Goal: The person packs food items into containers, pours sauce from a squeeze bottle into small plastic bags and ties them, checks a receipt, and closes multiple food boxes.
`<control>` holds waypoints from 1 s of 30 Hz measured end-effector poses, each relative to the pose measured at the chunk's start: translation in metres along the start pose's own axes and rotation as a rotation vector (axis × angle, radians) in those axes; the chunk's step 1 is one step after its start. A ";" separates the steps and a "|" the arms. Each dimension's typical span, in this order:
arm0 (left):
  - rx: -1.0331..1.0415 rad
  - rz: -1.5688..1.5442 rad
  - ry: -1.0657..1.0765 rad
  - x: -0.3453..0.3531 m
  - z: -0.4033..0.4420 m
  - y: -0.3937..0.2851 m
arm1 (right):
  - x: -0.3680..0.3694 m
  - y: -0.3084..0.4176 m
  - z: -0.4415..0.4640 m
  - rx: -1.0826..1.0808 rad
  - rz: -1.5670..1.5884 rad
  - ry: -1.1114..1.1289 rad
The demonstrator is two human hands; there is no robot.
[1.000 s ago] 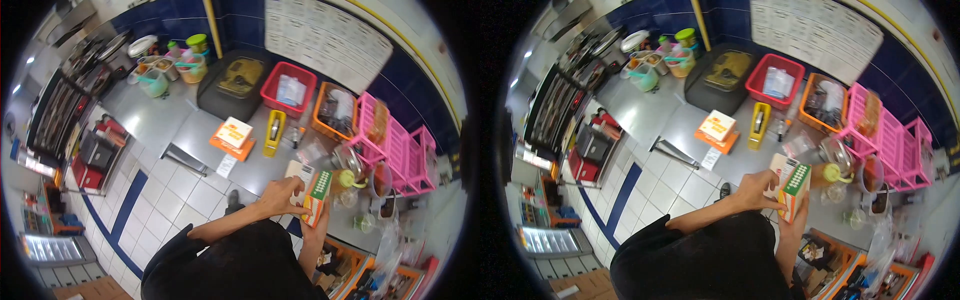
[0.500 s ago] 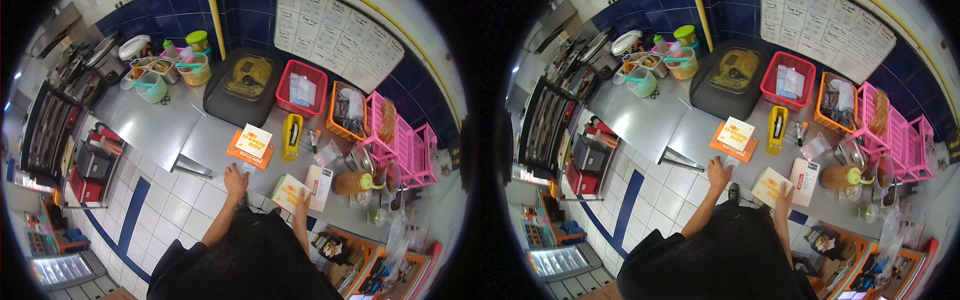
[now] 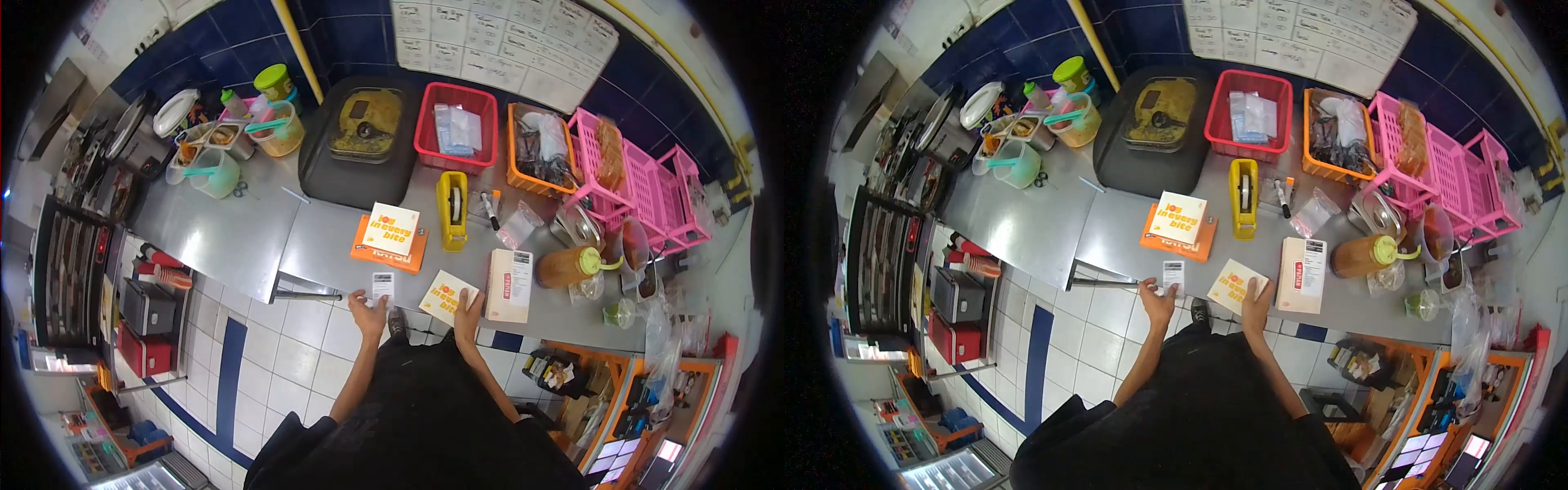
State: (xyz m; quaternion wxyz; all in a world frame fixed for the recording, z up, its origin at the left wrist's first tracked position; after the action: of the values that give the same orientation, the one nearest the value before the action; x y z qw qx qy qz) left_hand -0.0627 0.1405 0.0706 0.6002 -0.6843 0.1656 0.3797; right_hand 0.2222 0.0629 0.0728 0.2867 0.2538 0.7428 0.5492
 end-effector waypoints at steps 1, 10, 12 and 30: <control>-0.114 -0.109 0.077 0.002 -0.003 0.005 | 0.000 0.008 -0.002 -0.003 -0.006 0.018; 0.167 -0.508 0.495 0.024 -0.052 -0.146 | 0.000 0.013 0.001 -0.035 0.099 0.099; 0.247 -0.430 0.505 0.036 -0.059 -0.156 | 0.000 0.014 0.005 -0.106 0.093 0.071; 0.259 -0.248 0.163 0.008 -0.032 -0.217 | -0.076 0.100 0.011 -0.302 0.119 0.087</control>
State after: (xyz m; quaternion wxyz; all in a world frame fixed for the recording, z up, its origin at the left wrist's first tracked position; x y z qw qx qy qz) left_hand 0.1009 0.1610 0.2157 0.7100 -0.6449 0.1758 0.2216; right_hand 0.2898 0.0442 0.1777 0.2562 0.2276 0.6470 0.6812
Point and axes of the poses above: each hand's wrist, its own z-axis towards the middle knuckle, its own x-axis out of the palm, y = z × x, the point moved 7 cm from there along z, towards the middle knuckle, and after that the axes turned 11 degrees about z, right-handed, at the moved point
